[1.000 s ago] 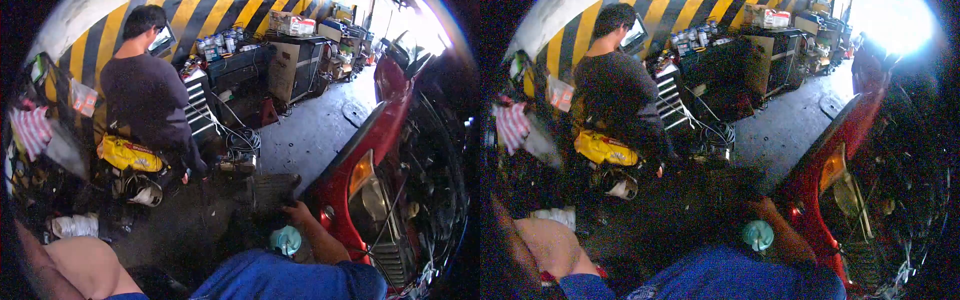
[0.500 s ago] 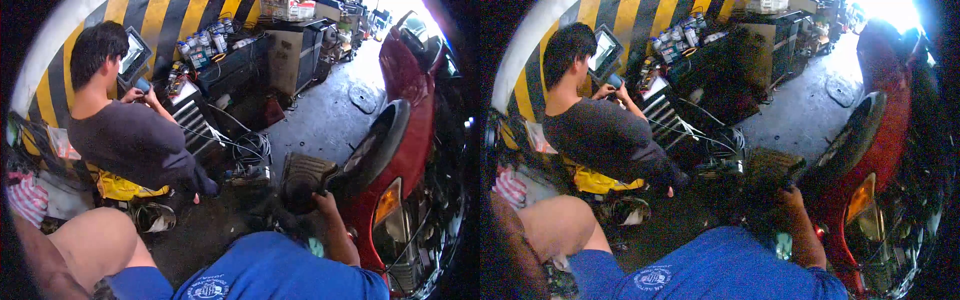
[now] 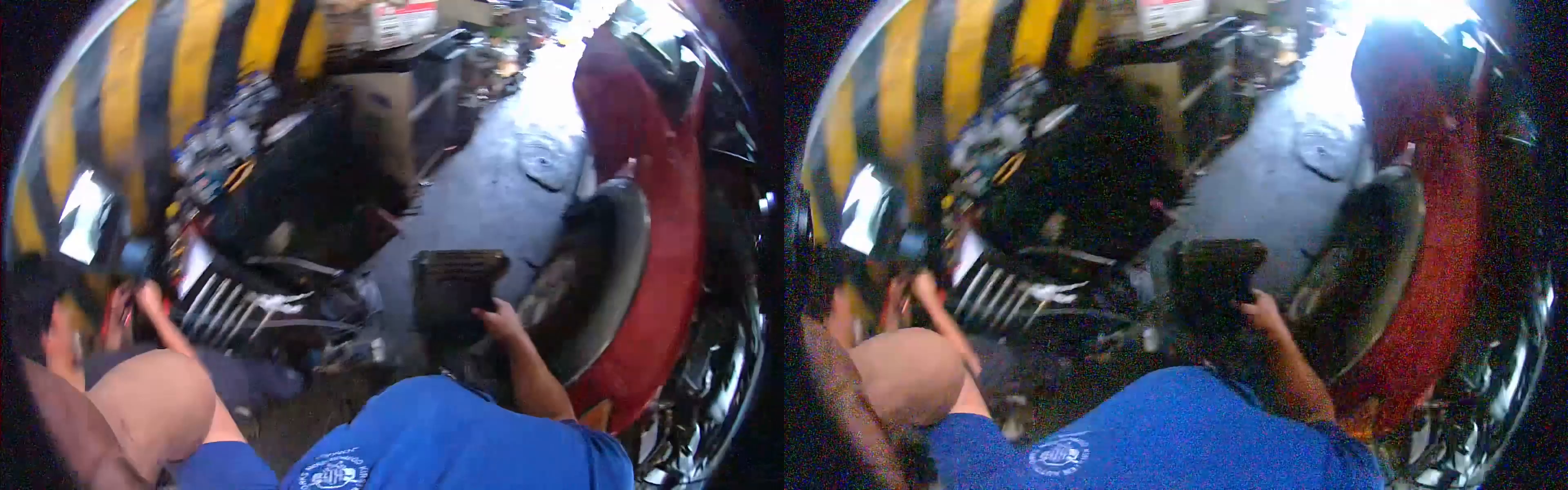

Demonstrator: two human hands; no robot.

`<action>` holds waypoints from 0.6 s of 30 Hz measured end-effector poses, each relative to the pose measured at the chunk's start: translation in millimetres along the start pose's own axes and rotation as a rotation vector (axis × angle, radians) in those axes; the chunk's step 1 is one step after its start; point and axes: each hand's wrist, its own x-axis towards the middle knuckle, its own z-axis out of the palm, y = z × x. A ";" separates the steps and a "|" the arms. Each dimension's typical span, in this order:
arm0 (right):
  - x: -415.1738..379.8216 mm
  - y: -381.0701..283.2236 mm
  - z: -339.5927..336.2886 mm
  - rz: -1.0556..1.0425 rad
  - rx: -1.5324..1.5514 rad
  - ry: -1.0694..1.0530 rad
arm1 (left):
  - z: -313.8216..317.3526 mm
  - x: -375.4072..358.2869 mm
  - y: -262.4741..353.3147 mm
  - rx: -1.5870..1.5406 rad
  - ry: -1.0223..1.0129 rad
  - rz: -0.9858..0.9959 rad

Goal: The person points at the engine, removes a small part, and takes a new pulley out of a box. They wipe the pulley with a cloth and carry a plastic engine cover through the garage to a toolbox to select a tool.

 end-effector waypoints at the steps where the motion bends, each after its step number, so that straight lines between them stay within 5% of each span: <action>1: 17.0 -0.4 -14.3 -0.122 0.003 0.053 | 27.7 17.5 -16.5 -0.031 0.015 0.015; 6: 43.6 -103.1 -105.7 0.041 0.024 0.106 | 136.2 91.1 -82.5 -0.184 0.058 0.085; 7: 69.7 -80.7 -121.2 -0.017 -0.055 0.136 | 155.1 105.7 -94.6 -0.213 0.055 0.108; 10: 101.4 -89.7 -154.0 -0.041 0.365 0.090 | 214.2 145.8 -131.3 -0.292 0.075 0.169; 12: 128.7 -92.6 -174.2 0.066 -0.050 0.232 | 253.0 167.8 -152.0 -0.326 0.121 0.205; 13: 150.1 -74.6 -188.5 -0.070 -0.088 0.260 | 270.9 178.8 -163.1 -0.344 0.145 0.215; 17: 202.2 -76.7 -223.4 0.007 0.263 0.174 | 339.7 235.1 -217.5 -0.385 0.137 0.275; 18: 226.4 -68.5 -237.2 0.074 0.119 0.139 | 358.0 253.9 -228.8 -0.390 0.131 0.296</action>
